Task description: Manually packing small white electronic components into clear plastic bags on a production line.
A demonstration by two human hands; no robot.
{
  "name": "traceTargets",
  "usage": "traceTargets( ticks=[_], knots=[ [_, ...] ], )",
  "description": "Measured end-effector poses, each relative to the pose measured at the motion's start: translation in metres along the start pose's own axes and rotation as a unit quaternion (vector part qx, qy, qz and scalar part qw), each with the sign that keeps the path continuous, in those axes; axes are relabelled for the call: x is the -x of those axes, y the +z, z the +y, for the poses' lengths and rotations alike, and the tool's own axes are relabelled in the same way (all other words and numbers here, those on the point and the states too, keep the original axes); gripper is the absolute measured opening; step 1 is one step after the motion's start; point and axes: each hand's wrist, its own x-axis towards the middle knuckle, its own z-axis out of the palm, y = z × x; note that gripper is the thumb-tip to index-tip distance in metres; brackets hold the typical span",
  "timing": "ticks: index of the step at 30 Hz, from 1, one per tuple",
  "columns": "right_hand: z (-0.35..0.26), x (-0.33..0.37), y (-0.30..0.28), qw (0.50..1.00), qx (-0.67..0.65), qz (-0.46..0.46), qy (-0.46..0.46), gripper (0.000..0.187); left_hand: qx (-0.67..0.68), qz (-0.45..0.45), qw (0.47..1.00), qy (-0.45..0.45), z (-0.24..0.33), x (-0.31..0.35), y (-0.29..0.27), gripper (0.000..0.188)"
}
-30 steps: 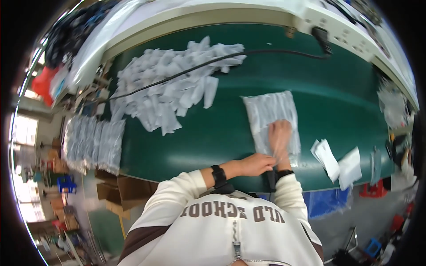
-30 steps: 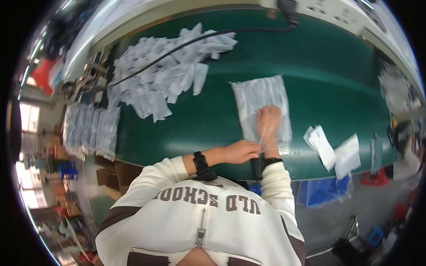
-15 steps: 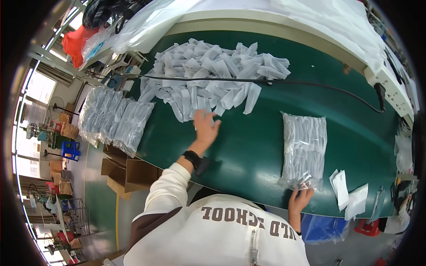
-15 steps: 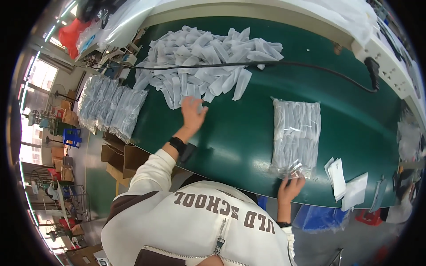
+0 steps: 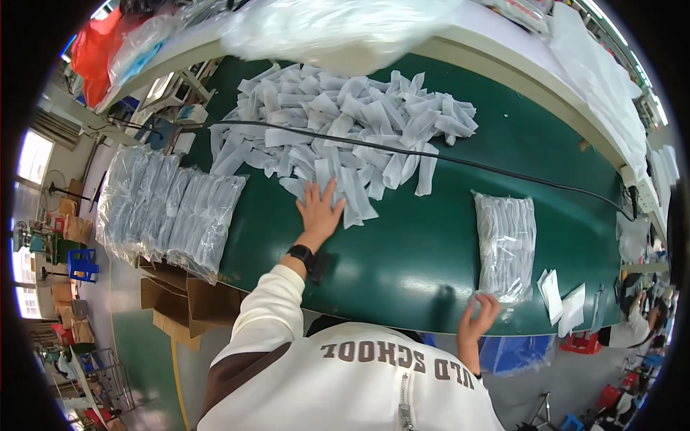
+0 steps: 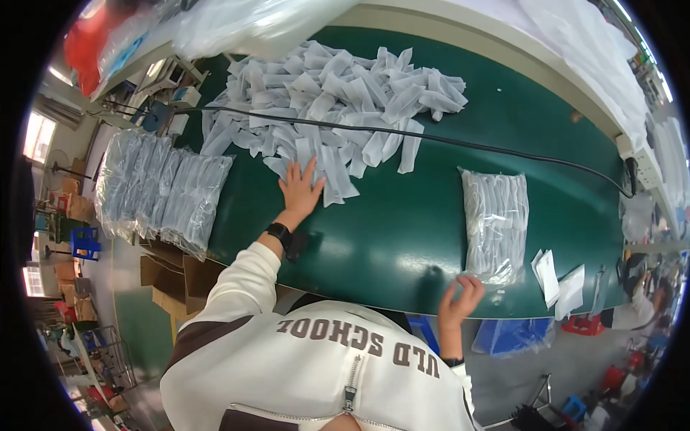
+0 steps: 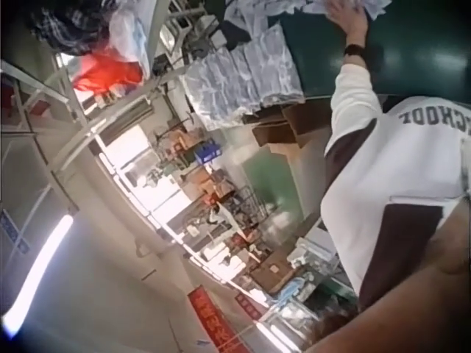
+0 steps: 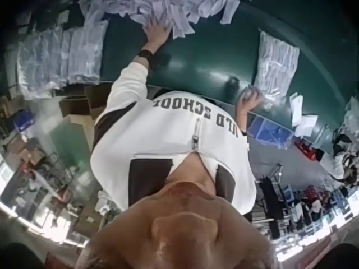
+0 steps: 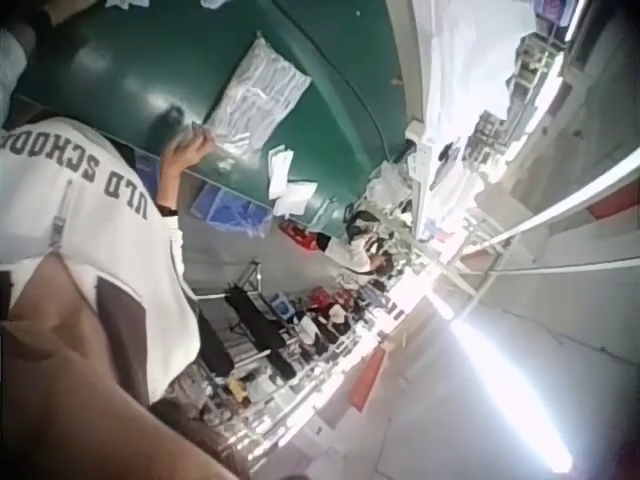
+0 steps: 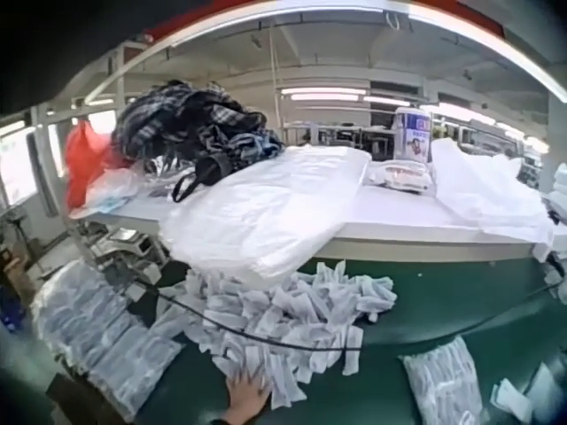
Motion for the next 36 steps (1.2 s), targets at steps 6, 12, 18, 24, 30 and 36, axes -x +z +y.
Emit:
traceTargets(
  ticks=[6,12,18,24,30,36],
  knots=[
    [-0.117,-0.036,0.096,0.975,-0.141,-0.101,-0.136,0.023,0.056,-0.058,0.994,0.068,0.047,0.075,-0.01,0.073],
    [-0.158,-0.037,0.14,0.955,-0.161,-0.167,-0.186,0.026,0.256,-0.068,0.953,0.148,-0.006,0.075,-0.042,0.069],
    [-0.2,-0.031,0.172,0.926,-0.136,-0.249,-0.25,0.033,0.316,0.023,0.947,0.058,-0.05,0.029,-0.014,0.039],
    [-0.194,-0.016,0.189,0.946,-0.025,-0.238,-0.22,0.032,0.52,-0.199,0.824,-0.103,-0.059,0.041,-0.02,0.018],
    [-0.2,0.003,0.197,0.923,-0.019,-0.274,-0.268,0.025,0.483,-0.09,0.867,-0.09,-0.083,0.07,-0.045,0.017],
    [-0.184,0.007,0.197,0.923,-0.042,-0.281,-0.259,0.021,0.134,0.075,0.902,0.404,-0.048,0.092,-0.09,0.025]
  ],
)
